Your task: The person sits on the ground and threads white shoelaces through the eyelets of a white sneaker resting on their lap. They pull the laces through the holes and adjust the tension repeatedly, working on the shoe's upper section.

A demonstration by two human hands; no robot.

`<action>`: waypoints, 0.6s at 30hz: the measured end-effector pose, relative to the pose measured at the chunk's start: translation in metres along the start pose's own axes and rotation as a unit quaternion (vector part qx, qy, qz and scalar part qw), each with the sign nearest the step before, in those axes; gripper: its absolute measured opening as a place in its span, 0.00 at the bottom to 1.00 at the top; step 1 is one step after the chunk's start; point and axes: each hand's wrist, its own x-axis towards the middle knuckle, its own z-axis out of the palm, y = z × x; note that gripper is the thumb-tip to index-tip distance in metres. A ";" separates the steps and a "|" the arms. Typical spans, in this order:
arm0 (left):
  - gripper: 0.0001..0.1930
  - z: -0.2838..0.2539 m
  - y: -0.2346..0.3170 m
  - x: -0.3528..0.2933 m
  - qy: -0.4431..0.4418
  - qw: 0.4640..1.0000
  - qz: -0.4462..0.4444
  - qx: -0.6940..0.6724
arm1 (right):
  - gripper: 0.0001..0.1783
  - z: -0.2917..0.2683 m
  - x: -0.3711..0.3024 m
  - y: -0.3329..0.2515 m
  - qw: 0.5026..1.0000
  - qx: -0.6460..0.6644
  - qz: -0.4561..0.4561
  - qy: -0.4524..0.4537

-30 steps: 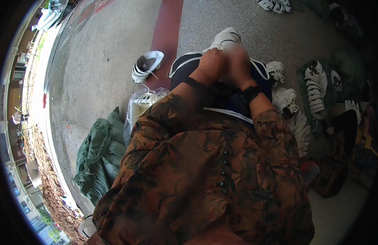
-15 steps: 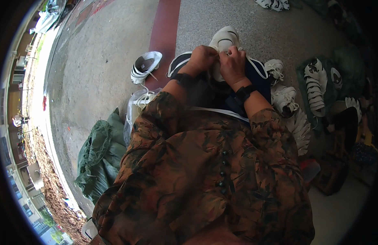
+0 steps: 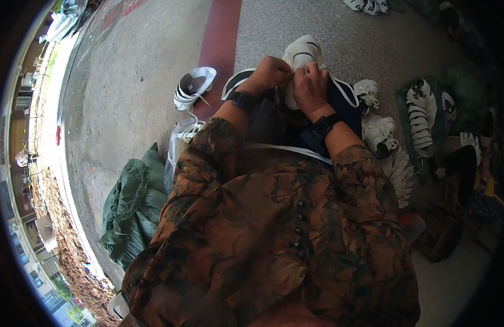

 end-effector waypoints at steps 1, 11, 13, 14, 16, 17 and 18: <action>0.11 -0.002 -0.001 0.000 -0.010 1.000 -0.019 -0.023 | 0.04 0.000 0.001 0.000 1.000 -0.014 -0.007 -0.003; 0.11 -0.009 -0.002 0.007 -0.051 0.999 -0.011 -0.003 | 0.05 0.003 0.014 0.000 0.996 -0.059 -0.047 -0.053; 0.11 -0.005 -0.006 0.011 -0.040 0.998 0.007 0.039 | 0.06 -0.001 0.023 0.002 0.989 -0.081 -0.068 -0.101; 0.11 -0.004 -0.009 0.012 -0.035 0.997 0.016 0.060 | 0.06 -0.003 0.023 0.000 0.988 -0.080 -0.070 -0.116; 0.11 -0.003 -0.015 0.012 -0.023 0.998 0.038 0.053 | 0.05 -0.007 0.026 -0.001 0.983 -0.082 -0.077 -0.145; 0.11 -0.002 -0.017 0.013 -0.017 0.997 0.049 0.049 | 0.06 -0.010 0.027 0.000 0.984 -0.078 -0.079 -0.138; 0.11 -0.002 -0.016 0.012 -0.015 0.997 0.049 0.057 | 0.06 -0.014 0.025 0.000 0.985 -0.073 -0.081 -0.131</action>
